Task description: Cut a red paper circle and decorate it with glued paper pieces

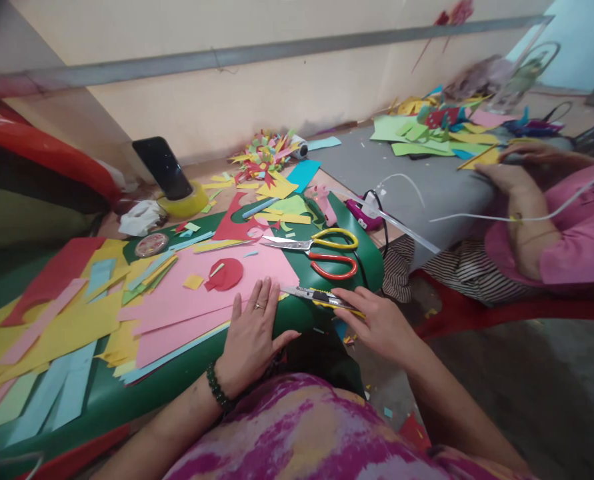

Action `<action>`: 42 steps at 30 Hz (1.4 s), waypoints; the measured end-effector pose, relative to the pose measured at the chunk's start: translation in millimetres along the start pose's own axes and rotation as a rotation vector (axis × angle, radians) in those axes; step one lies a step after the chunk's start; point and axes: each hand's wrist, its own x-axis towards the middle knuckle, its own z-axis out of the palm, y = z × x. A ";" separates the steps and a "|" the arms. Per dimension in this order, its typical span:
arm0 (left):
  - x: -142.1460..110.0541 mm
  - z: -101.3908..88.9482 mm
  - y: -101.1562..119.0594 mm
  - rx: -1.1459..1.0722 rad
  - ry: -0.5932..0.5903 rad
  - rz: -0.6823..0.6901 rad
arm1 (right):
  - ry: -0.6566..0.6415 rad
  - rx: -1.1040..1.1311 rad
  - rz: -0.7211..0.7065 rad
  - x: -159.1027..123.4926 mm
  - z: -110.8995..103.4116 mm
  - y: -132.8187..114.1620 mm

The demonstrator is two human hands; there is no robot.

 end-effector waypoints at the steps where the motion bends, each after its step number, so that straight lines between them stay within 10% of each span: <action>1: 0.0 0.1 0.0 -0.001 -0.001 0.000 | -0.001 -0.001 -0.002 -0.5 -0.2 0.1; 42: -14.9 -3.7 -27.6 -0.052 -0.020 -0.006 | -0.055 0.018 -0.068 12.7 2.2 -11.3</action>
